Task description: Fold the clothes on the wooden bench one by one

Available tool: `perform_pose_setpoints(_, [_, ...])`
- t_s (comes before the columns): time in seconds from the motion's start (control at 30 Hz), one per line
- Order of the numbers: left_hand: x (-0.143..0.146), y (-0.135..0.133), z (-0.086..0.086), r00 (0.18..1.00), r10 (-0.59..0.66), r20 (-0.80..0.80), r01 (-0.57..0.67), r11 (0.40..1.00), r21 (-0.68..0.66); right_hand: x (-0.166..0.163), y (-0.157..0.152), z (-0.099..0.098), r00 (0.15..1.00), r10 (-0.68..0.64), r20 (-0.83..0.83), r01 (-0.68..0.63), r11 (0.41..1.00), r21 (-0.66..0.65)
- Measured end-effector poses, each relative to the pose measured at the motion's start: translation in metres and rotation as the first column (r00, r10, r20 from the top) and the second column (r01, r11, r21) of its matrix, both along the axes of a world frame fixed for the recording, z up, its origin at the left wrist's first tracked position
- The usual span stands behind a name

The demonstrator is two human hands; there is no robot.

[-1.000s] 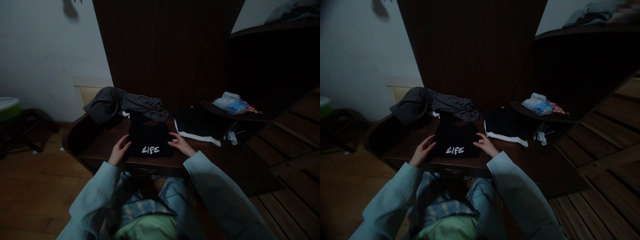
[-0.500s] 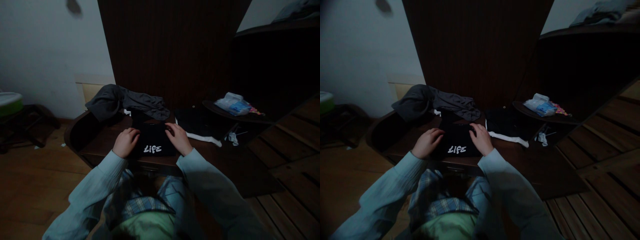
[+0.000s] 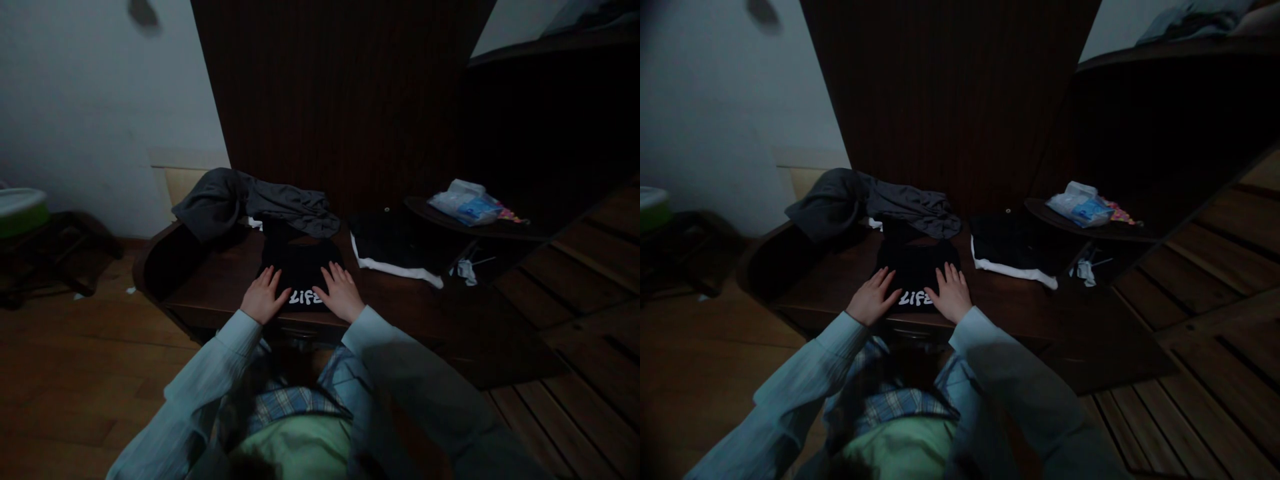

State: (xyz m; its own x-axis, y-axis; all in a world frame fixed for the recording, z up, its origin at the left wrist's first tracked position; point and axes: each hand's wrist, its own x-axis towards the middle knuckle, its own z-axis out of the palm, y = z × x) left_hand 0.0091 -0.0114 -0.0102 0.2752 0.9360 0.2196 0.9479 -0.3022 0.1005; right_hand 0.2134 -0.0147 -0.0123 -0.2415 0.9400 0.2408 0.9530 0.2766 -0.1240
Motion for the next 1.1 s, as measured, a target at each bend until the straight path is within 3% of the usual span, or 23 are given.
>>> perform_pose_setpoints(0.13, [-0.005,0.002,0.024,0.999,-0.026,-0.044,0.019,0.990,-0.137,0.007,-0.006,0.010,0.998,0.009,0.057,-0.007,0.999,-0.041])
perform_pose_setpoints(0.23, [-0.007,0.022,0.044,0.998,-0.019,-0.066,0.002,0.970,-0.242,0.013,0.008,0.029,0.995,0.054,0.081,-0.043,0.990,-0.135])
perform_pose_setpoints(0.3, [-0.005,0.044,0.048,1.000,-0.005,-0.008,0.004,0.993,-0.119,0.014,0.027,0.039,0.999,0.034,0.036,-0.028,0.989,-0.143])
perform_pose_setpoints(0.37, [-0.002,0.066,0.040,0.996,0.009,0.089,-0.014,0.998,0.054,0.013,0.049,0.040,0.999,0.021,-0.045,-0.024,0.998,-0.066])
perform_pose_setpoints(0.4, [0.000,0.076,0.032,0.992,0.014,0.128,-0.023,0.997,0.072,0.012,0.059,0.036,0.996,0.034,-0.079,-0.038,0.998,-0.050])
perform_pose_setpoints(0.53, [0.001,0.103,-0.002,0.963,0.035,0.269,-0.018,0.998,-0.067,0.011,0.084,0.009,0.986,0.017,-0.169,-0.049,0.981,-0.186])
perform_pose_setpoints(0.63, [-0.006,0.114,-0.016,0.894,0.025,0.448,-0.011,0.999,-0.034,0.017,0.092,-0.006,0.957,-0.020,-0.289,-0.019,0.991,-0.132])
perform_pose_setpoints(0.8, [-0.018,0.126,-0.015,0.781,0.087,0.619,-0.083,0.996,-0.035,0.029,0.107,-0.013,0.884,-0.163,-0.439,0.163,0.986,-0.039])
perform_pose_setpoints(1.0, [-0.022,0.118,-0.006,0.719,-0.019,0.694,-0.062,0.994,0.092,0.034,0.115,-0.016,0.795,0.047,-0.605,0.032,0.992,0.119])
perform_pose_setpoints(1.1, [-0.021,0.114,-0.005,0.659,-0.059,0.749,-0.060,0.990,0.131,0.033,0.116,-0.015,0.716,0.068,-0.695,0.030,0.991,0.127])
